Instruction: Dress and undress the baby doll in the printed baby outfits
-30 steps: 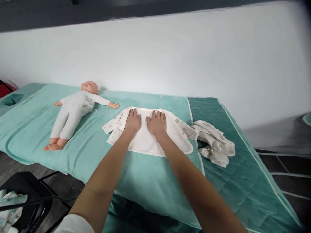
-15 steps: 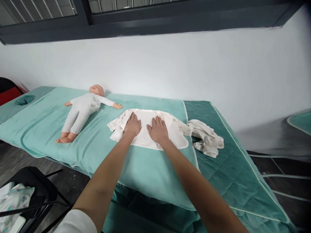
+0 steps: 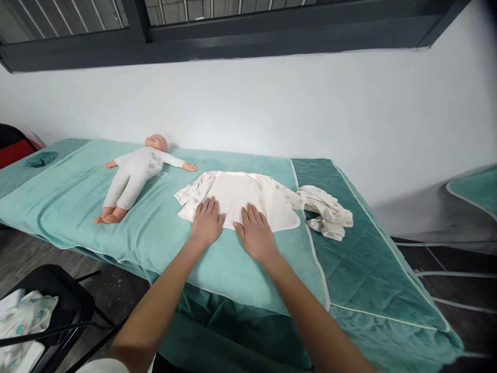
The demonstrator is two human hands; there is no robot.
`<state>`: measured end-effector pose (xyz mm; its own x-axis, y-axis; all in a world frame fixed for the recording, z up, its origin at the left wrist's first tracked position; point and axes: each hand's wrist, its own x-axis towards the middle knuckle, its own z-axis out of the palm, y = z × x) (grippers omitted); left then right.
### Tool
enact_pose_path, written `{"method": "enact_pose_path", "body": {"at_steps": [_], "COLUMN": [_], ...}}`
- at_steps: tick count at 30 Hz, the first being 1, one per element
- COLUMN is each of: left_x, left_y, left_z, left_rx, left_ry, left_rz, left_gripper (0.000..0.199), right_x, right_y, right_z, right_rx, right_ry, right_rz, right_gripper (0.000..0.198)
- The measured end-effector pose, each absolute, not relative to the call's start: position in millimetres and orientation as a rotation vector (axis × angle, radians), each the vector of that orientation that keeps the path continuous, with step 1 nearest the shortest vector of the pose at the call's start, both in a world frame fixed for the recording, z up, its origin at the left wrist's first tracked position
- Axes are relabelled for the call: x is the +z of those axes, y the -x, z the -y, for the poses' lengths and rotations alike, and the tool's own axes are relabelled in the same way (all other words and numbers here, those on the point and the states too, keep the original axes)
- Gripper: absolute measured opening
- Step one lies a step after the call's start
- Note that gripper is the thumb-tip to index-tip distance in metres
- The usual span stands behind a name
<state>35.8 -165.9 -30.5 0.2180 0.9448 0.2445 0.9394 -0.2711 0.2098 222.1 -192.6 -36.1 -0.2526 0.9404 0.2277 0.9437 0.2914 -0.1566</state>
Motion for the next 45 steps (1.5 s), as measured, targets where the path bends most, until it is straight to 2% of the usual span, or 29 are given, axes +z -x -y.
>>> {"method": "enact_pose_path", "body": {"at_steps": [4,6,8,12,15,19,21,24,29,35,37,40,45], "left_x": [-37,-39,-40,-34,-29,-26,-26,-26,-26,-24,-23,-22,-24], "left_y": [-6,14,32,50,56,71,81,96,117,122,119,115,117], "left_z": [188,187,179,152,126,96,87,75,43,18,21,30,35], "left_rx": [0.883,1.166,1.281,1.049,1.037,0.995,0.963,1.024,1.465,1.794,1.760,1.564,1.537], "left_ry": [-2.394,-2.216,-1.972,-1.799,-1.705,-1.673,-1.747,-1.771,-1.728,-1.638,-1.503,-1.384,-1.490], "left_rz": [-1.683,-1.795,-2.051,-2.268,-2.303,-2.360,-2.307,-2.203,-2.210,-2.194,-2.254,-2.357,-2.062], "left_gripper": [0.046,0.042,0.044,0.049,0.051,0.060,0.049,0.023,0.013,0.014,0.012,0.023,0.030], "right_x": [-43,-45,-41,-16,1,-6,-17,-27,-28,-19,-16,-13,-14], "right_y": [-227,-230,-230,-216,-196,-179,-179,-183,-183,-171,-165,-157,-155], "right_z": [224,233,233,190,127,59,49,52,57,69,81,101,122], "right_rx": [0.006,0.045,0.130,0.377,0.439,0.373,0.293,0.252,0.267,0.369,0.409,0.458,0.506], "right_ry": [1.623,1.605,1.614,1.590,1.600,1.669,1.631,1.545,1.500,1.369,1.285,1.161,0.948], "right_rz": [2.297,2.293,2.287,2.334,2.366,2.345,2.372,2.423,2.424,2.532,2.593,2.670,2.729], "right_gripper": [0.070,0.072,0.074,0.074,0.074,0.069,0.068,0.070,0.072,0.078,0.079,0.080,0.088]}}
